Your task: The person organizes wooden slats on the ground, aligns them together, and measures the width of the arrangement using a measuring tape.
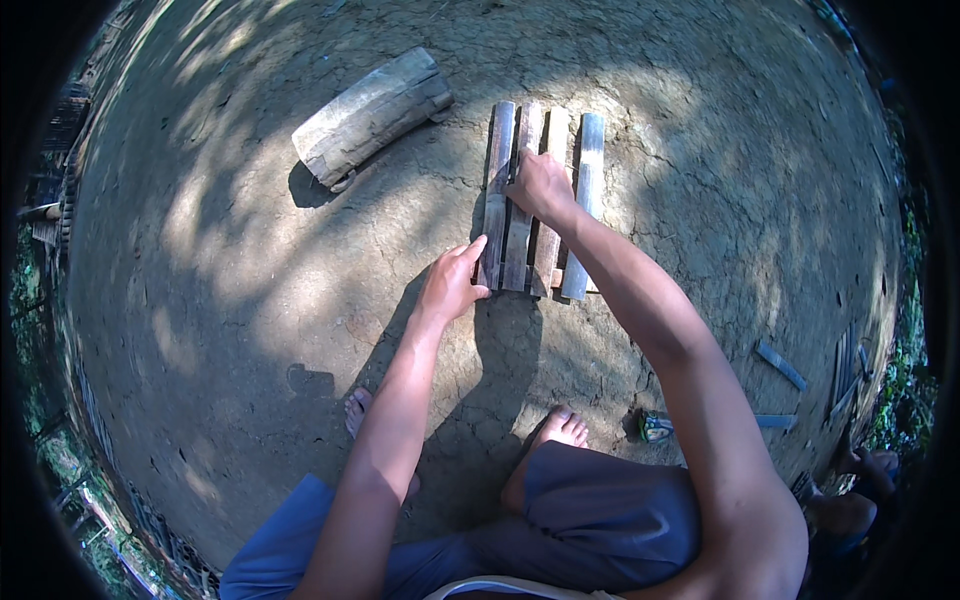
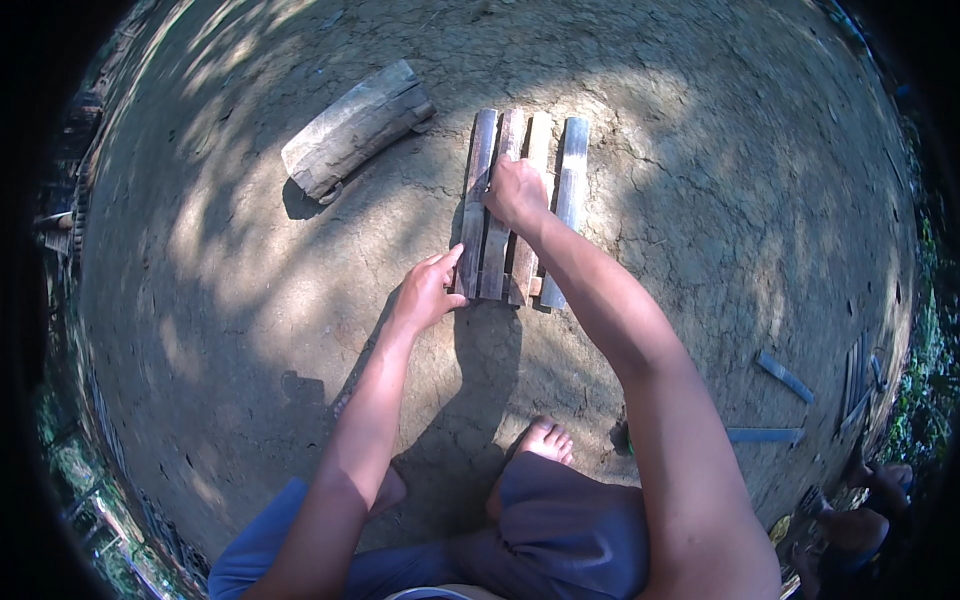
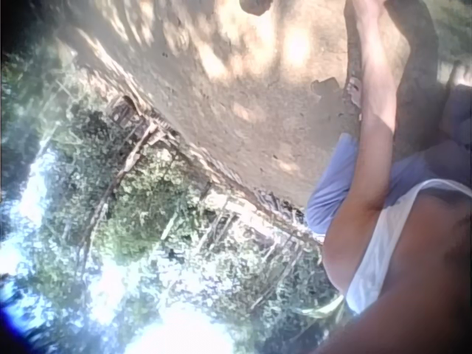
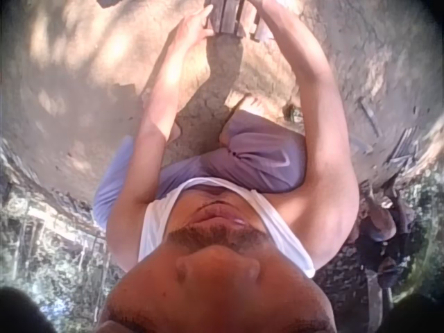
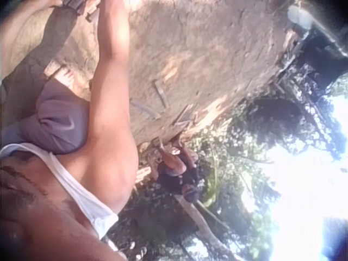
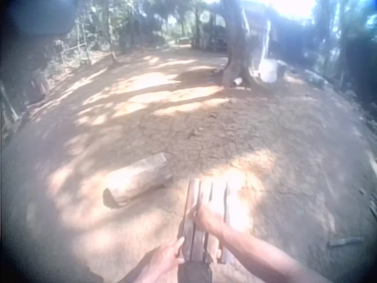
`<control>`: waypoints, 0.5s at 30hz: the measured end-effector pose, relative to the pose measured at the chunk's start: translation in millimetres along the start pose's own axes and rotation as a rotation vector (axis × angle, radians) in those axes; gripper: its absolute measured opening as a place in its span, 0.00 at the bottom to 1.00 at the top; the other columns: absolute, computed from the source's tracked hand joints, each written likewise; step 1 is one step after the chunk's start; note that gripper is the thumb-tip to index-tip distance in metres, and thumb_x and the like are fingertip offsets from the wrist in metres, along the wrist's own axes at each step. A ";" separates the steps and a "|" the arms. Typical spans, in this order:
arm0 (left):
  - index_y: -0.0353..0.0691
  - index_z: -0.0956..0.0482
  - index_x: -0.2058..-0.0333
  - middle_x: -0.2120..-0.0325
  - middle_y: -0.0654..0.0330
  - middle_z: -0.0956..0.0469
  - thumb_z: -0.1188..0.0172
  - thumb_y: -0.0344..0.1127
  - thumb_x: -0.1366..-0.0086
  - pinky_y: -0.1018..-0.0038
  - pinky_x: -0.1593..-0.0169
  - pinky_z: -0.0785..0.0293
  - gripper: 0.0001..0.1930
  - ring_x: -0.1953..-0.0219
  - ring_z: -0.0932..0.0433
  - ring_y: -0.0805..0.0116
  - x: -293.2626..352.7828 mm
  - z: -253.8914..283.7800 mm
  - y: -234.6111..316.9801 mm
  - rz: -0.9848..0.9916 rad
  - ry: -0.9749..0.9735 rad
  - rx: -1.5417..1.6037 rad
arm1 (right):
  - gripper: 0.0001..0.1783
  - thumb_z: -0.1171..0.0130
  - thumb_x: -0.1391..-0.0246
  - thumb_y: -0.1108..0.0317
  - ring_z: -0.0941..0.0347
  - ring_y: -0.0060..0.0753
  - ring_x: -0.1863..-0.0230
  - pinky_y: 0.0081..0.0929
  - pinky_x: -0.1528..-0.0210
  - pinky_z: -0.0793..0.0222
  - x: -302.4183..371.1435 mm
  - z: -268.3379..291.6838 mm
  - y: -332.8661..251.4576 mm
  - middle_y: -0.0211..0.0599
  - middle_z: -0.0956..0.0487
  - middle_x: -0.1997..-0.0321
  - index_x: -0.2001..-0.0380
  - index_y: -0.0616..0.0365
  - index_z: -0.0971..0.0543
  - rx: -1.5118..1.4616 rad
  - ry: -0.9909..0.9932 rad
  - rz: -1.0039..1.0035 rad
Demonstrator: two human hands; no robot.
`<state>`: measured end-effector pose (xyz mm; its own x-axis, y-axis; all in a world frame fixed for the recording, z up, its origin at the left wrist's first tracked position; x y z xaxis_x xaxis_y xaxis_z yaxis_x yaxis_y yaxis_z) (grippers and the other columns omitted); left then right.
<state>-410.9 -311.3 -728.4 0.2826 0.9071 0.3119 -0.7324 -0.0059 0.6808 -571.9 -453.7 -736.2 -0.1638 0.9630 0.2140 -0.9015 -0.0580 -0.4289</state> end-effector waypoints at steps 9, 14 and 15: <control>0.48 0.26 0.37 0.41 0.55 0.26 0.18 0.34 0.58 0.62 0.38 0.27 0.45 0.40 0.29 0.53 7.2 2.5 23.3 -0.065 0.141 -0.195 | 0.29 0.33 0.46 0.60 0.20 0.60 0.53 0.50 0.52 0.23 38.5 32.9 32.0 0.60 0.18 0.60 0.42 0.58 0.25 -0.009 0.130 0.012; 0.48 0.18 0.45 0.42 0.61 0.24 0.19 0.38 0.57 0.62 0.37 0.30 0.35 0.40 0.29 0.58 2.0 -16.9 43.2 -0.187 0.140 -0.309 | 0.28 0.35 0.44 0.63 0.20 0.59 0.50 0.48 0.46 0.25 46.6 12.3 59.9 0.59 0.18 0.57 0.42 0.60 0.28 -0.191 0.024 -0.149; 0.48 0.18 0.45 0.42 0.61 0.24 0.19 0.38 0.57 0.62 0.37 0.30 0.35 0.40 0.29 0.58 1.9 -19.2 43.7 -0.192 0.132 -0.304 | 0.29 0.34 0.44 0.63 0.21 0.59 0.49 0.48 0.45 0.25 47.2 14.9 60.0 0.57 0.17 0.56 0.41 0.60 0.28 -0.200 0.106 -0.169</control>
<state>-454.3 -301.8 -710.9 0.3643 0.9263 0.0962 -0.8302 0.2762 0.4843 -639.7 -415.6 -738.7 0.0342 0.9774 0.2087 -0.8135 0.1486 -0.5623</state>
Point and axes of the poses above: each hand's wrist, its own x-axis away from the middle knuckle, its own z-axis out of the back of the hand, y = z × x, the point moved 7 cm from there along -x, towards the middle knuckle
